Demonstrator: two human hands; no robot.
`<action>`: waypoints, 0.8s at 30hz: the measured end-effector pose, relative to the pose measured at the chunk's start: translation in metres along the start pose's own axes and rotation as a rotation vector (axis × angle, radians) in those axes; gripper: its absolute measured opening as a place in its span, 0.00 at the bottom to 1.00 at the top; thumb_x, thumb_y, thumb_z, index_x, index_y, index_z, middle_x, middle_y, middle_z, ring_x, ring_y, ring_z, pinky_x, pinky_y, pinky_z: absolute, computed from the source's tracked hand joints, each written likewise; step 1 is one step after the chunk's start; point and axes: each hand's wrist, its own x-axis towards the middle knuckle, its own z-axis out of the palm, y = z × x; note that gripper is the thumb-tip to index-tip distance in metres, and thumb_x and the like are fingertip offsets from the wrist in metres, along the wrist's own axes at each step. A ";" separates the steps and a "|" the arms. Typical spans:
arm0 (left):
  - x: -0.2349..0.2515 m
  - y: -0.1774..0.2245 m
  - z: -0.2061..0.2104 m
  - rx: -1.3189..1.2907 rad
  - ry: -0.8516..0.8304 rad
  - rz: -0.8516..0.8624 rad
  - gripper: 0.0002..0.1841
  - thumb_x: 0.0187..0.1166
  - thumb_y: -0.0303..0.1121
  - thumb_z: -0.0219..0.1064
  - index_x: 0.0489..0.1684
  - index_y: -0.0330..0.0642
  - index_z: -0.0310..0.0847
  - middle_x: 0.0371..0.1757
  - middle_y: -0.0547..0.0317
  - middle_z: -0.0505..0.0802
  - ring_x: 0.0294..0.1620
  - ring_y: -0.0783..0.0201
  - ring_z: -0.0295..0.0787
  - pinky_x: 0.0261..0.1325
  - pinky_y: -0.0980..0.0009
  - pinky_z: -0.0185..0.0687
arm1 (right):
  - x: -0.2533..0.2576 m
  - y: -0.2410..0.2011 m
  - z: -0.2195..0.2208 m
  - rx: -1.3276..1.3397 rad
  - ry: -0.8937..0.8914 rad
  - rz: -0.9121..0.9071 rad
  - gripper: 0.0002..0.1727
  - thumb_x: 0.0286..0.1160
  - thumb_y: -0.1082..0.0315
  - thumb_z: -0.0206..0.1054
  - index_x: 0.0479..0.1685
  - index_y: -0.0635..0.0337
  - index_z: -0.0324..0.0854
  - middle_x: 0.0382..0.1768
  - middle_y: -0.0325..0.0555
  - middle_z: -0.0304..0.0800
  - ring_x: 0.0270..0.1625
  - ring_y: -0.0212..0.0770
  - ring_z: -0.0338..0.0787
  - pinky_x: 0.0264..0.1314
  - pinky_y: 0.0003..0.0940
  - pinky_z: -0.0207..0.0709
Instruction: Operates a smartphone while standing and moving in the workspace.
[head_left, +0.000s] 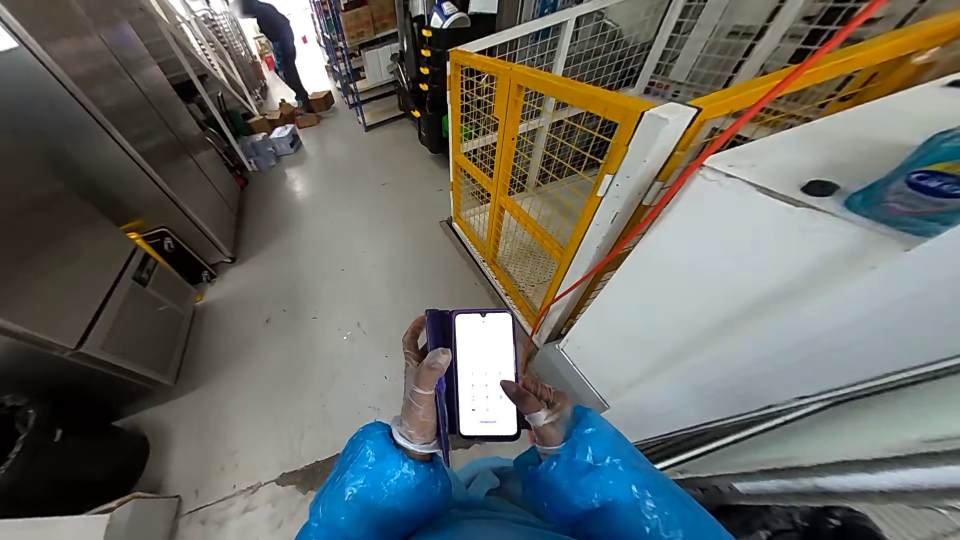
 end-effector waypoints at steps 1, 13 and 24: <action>0.000 -0.001 0.000 -0.005 -0.004 -0.004 0.59 0.41 0.65 0.85 0.81 0.55 0.58 0.49 0.65 0.92 0.43 0.73 0.93 0.46 0.72 0.91 | 0.001 0.001 0.000 -0.012 0.003 -0.003 0.07 0.71 0.74 0.67 0.25 0.59 0.84 0.18 0.28 0.87 0.22 0.18 0.85 0.28 0.16 0.80; -0.002 -0.003 0.004 0.023 -0.014 0.017 0.62 0.41 0.66 0.86 0.83 0.54 0.55 0.51 0.64 0.92 0.45 0.73 0.92 0.48 0.72 0.91 | 0.003 0.001 0.000 0.058 -0.055 -0.032 0.09 0.67 0.66 0.67 0.40 0.62 0.84 0.25 0.27 0.91 0.30 0.19 0.90 0.38 0.17 0.86; -0.003 -0.011 0.010 0.131 -0.036 0.042 0.66 0.42 0.67 0.84 0.88 0.52 0.50 0.55 0.61 0.90 0.48 0.71 0.91 0.52 0.71 0.88 | 0.010 -0.003 0.007 -0.068 -0.047 0.058 0.28 0.60 0.69 0.82 0.61 0.71 0.78 0.38 0.44 0.95 0.39 0.28 0.95 0.48 0.26 0.89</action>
